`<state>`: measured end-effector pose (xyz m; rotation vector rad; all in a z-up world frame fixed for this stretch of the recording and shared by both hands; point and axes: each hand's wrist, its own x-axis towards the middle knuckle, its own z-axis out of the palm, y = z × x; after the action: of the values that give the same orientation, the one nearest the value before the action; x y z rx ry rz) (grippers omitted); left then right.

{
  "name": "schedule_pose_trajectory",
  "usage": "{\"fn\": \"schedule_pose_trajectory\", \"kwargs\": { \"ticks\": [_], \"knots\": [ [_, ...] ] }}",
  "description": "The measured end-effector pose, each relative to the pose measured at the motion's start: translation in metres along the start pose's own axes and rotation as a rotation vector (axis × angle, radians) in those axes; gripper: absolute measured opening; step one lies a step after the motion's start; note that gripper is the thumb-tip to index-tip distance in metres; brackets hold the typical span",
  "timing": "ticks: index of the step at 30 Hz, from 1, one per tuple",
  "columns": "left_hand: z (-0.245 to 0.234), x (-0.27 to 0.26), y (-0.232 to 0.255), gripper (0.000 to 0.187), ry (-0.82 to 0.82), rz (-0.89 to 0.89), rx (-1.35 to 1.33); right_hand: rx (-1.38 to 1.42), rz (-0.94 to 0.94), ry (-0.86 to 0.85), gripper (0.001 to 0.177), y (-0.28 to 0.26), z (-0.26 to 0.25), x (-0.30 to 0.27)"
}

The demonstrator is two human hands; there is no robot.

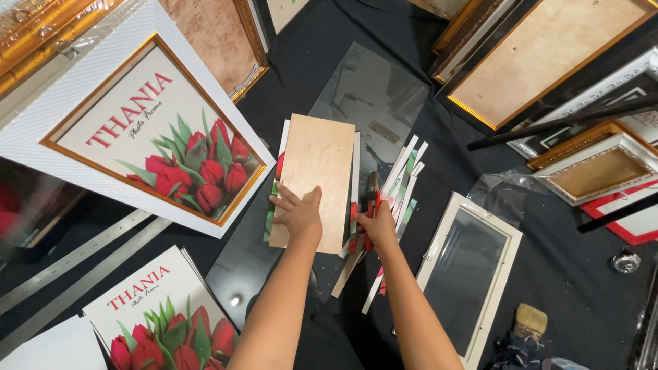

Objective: Cutting thin strips of paper using a utility knife and a wooden board as a straight-edge guide.

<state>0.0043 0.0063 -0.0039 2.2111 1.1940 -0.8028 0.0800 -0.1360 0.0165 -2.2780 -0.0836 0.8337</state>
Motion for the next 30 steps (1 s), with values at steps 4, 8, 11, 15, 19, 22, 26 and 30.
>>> {"fn": "schedule_pose_trajectory", "kwargs": {
  "ticks": [4, 8, 11, 15, 19, 22, 26, 30],
  "knots": [
    [0.014, 0.013, -0.002, 0.103, 0.004, -0.005, 0.002, 0.316, 0.043, -0.012, 0.041, 0.018, -0.009, -0.001],
    [0.009, 0.007, -0.002, 0.102, 0.016, 0.006, -0.026, -0.063, -0.034, 0.088, 0.043, 0.001, -0.014, 0.013],
    [0.004, 0.002, -0.001, 0.1, 0.0, 0.001, -0.022, -0.104, -0.113, 0.111, 0.04, -0.038, -0.011, 0.036],
    [0.004, 0.002, 0.001, 0.099, -0.005, -0.016, -0.007, -0.217, -0.168, 0.1, 0.037, -0.078, 0.002, 0.083],
    [-0.004, -0.008, 0.003, 0.099, -0.035, -0.025, -0.005, -0.377, -0.184, 0.092, 0.035, -0.079, 0.02, 0.115],
    [-0.002, -0.005, 0.004, 0.096, -0.032, -0.032, -0.021, -0.378, -0.152, 0.053, 0.035, -0.071, 0.03, 0.122],
    [0.003, -0.004, 0.004, 0.091, -0.012, -0.037, -0.012, -0.444, -0.178, -0.03, 0.03, -0.05, 0.031, 0.088],
    [0.007, 0.002, 0.0, 0.09, 0.0, -0.026, -0.008, -0.517, -0.148, -0.083, 0.027, -0.046, 0.027, 0.011]
  ]
}}
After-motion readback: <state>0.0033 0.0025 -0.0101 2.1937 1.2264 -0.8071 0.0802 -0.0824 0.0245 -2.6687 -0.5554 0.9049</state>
